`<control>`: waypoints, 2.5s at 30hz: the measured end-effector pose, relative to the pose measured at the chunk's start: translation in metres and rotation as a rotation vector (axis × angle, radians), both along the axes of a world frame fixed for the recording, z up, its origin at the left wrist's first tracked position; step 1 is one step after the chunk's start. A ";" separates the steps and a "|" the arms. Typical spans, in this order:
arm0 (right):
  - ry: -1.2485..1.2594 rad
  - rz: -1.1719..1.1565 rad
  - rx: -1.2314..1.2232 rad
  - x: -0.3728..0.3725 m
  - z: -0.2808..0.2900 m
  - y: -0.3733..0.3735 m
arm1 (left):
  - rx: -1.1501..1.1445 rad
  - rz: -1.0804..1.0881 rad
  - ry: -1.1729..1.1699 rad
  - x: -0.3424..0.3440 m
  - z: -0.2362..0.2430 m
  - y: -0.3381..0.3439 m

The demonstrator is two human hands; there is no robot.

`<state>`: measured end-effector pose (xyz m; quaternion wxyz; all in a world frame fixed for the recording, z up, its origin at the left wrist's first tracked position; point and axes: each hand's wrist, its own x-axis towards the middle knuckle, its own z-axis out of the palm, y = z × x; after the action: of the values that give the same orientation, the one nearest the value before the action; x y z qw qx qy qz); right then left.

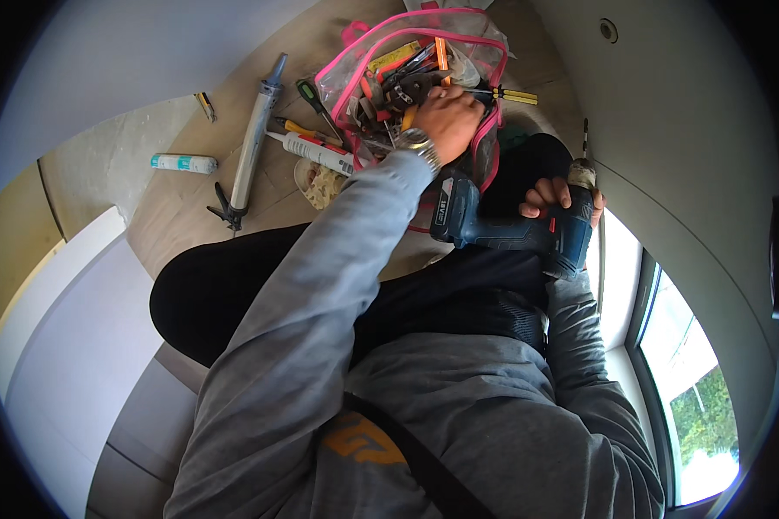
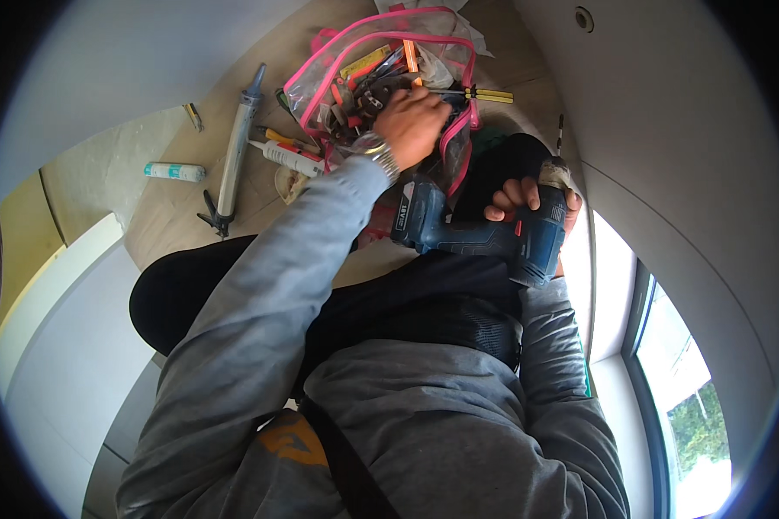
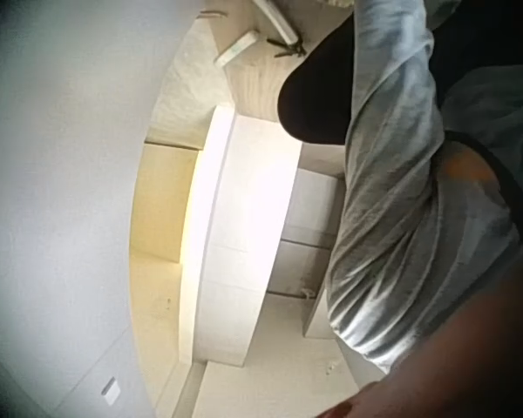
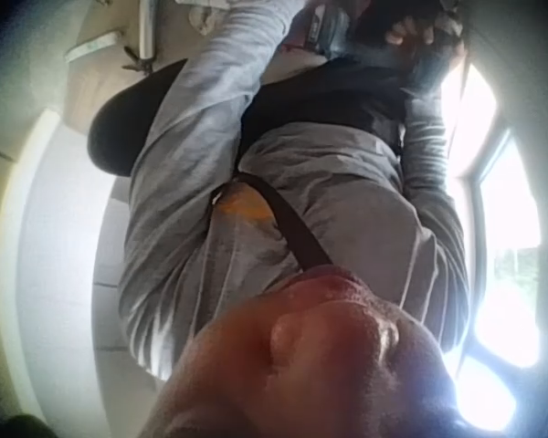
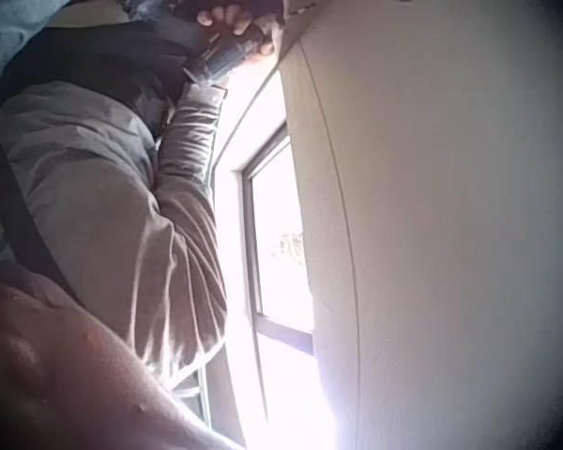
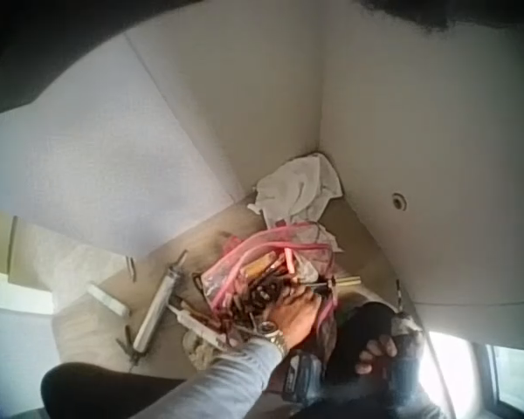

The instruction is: The recorder uses a power drill to install trim or frame components onto an interior window.

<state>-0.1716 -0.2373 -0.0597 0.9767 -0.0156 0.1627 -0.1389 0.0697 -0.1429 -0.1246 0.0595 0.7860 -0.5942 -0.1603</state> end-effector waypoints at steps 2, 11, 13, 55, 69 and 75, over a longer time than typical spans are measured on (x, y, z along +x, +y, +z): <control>-0.017 0.021 0.002 0.003 -0.001 0.000 | -0.181 -0.031 -0.112 -0.011 -0.029 -0.010; 0.066 0.078 -0.037 -0.004 0.006 -0.004 | -0.023 -0.050 -0.291 -0.053 -0.043 -0.043; 0.071 0.078 -0.036 0.000 0.005 -0.004 | 0.078 -0.088 -0.336 -0.041 -0.035 -0.041; 1.628 0.147 -2.294 0.072 0.038 -0.122 | -0.161 0.091 -0.093 0.014 -0.019 -0.026; 1.185 0.843 -1.995 0.062 -0.045 -0.025 | 0.583 0.142 0.283 0.175 0.066 0.036; 1.070 0.446 -1.780 0.046 -0.060 -0.031 | 0.001 -0.156 -0.043 0.036 0.052 -0.025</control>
<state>-0.1257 -0.2685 -0.1199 0.4184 -0.8132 0.4044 -0.0009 0.1059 -0.1679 -0.0731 0.0337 0.7406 -0.6546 -0.1481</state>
